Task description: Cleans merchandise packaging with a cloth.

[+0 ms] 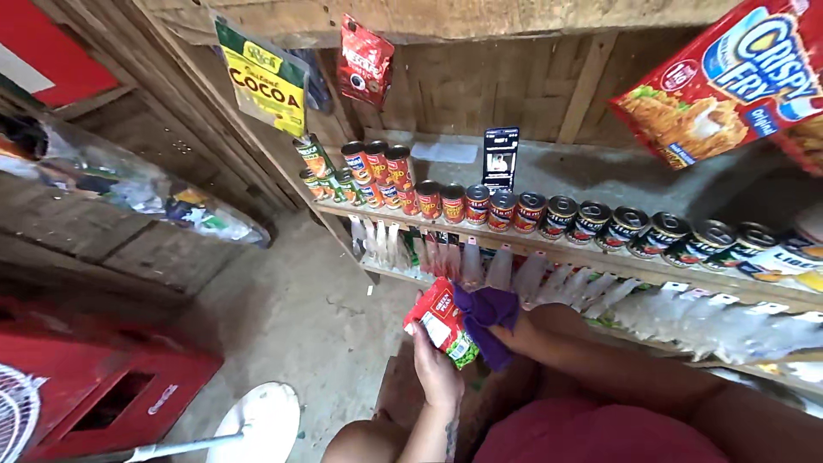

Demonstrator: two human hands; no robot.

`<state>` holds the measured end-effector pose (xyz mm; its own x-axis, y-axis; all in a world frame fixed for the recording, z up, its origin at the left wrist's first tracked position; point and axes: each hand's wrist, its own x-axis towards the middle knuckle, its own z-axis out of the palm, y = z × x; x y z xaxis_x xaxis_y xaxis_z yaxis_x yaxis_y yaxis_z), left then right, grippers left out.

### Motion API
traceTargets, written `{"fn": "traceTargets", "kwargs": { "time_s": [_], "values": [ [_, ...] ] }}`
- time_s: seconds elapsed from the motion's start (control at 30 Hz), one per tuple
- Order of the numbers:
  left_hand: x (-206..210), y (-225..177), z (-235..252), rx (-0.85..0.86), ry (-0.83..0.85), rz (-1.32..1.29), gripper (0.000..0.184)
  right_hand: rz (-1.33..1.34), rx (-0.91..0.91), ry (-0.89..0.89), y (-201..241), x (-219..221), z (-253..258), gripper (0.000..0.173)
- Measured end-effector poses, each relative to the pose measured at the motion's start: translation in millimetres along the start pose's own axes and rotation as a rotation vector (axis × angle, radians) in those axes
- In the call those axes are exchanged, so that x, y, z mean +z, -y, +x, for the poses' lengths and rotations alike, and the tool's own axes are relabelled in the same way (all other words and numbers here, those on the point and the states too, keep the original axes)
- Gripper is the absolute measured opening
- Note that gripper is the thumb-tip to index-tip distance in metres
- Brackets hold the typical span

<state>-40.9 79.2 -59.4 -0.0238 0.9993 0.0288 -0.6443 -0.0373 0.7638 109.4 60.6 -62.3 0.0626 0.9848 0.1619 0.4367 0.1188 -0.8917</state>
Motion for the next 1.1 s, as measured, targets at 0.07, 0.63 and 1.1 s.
{"fn": "traceTargets", "kwargs": {
  "time_s": [0.07,0.63,1.1],
  "values": [
    [-1,-1,0,0.020,-0.009,-0.007,0.058,-0.015,-0.028,0.000,4,2,0,0.041],
    [-3,-7,2,-0.032,0.009,-0.131,0.057,0.139,-0.005,0.149,0,-4,0,0.043],
    [-5,-6,1,-0.063,-0.009,-0.108,0.057,0.088,-0.077,0.013,5,-1,-2,0.039]
  ]
}}
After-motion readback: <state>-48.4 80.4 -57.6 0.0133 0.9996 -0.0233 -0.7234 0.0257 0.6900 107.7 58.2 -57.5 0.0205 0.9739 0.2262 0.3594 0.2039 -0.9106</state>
